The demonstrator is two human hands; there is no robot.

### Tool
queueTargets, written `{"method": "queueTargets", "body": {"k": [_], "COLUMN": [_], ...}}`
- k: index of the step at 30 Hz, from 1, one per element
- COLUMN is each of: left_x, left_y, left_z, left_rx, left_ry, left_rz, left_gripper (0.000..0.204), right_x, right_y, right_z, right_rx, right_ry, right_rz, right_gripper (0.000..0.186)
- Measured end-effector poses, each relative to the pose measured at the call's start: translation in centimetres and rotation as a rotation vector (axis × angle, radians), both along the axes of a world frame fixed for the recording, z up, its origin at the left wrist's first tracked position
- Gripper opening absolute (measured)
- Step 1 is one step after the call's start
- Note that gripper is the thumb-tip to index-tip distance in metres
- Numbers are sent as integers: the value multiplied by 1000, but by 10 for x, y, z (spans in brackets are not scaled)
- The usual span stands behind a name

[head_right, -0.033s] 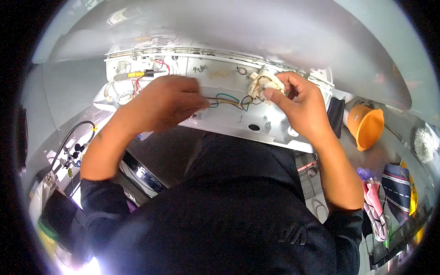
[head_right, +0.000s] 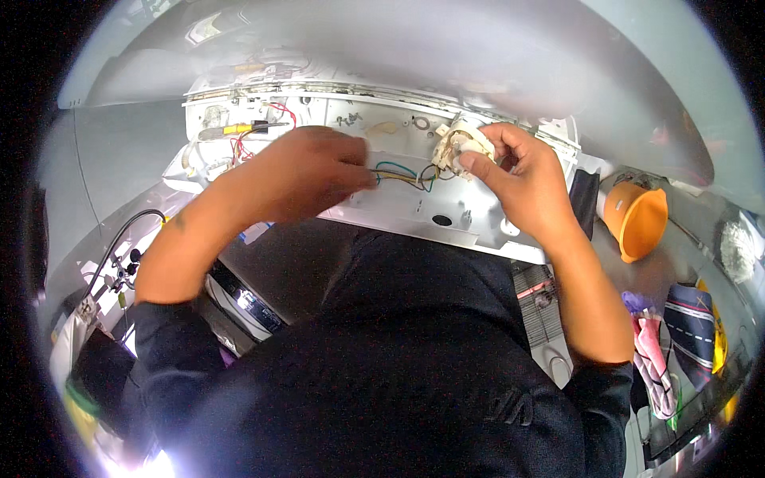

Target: The person works on the internal wiring of a white appliance, likely a washing machine, using a head-mounted camera. They manipulate a small white plastic component, connecting and disconnecting wires, and adjusting the assembly within the open casing. The person handles the component repeatedly, testing connections and repositioning it within the machine's interior.

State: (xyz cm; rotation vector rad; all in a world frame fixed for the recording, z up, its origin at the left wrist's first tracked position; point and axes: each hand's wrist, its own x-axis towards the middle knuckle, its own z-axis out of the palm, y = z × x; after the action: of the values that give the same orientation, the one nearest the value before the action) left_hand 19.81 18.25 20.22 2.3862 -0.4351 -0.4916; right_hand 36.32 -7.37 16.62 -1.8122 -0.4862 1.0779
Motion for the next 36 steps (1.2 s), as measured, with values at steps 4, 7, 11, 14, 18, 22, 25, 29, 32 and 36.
{"method": "queueTargets", "body": {"k": [4,7,11,14,18,22,25,29,32,36], "left_x": [37,46,53,49,50,55,58,58,58,59], "left_y": [-25,-28,-32,-31,-37,-50,-59,-66,-66,-64], "left_z": [-22,-39,-49,-63,-68,-69,-59,-57,-59,-62], "left_rx": [168,178,217,159,139,201,281,345,345,351], "left_ry": [6,-49,-94,-178,-88,41,270,333,314,247], "left_rz": [-455,-623,-780,-791,-815,-871,-749,-712,-754,-844], "left_gripper": [6,9,14,16,18,24,27,27,23,20], "right_x": [4,4,1,0,-3,-5,-5,-4,-6,-6], "right_y": [-7,-11,-8,-11,-14,-13,-12,-13,-17,-17], "right_z": [-1,-2,-7,-13,-14,-9,-10,-11,-15,-15], "right_rx": [-69,-65,-3,-14,-21,-36,-64,-72,-36,-46], "right_ry": [-118,-121,1,15,34,-4,3,27,25,92], "right_rz": [45,29,-43,-52,-66,-48,-30,-44,-67,-81], "right_gripper": [22,22,21,19,19,20,20,20,21,18]}}
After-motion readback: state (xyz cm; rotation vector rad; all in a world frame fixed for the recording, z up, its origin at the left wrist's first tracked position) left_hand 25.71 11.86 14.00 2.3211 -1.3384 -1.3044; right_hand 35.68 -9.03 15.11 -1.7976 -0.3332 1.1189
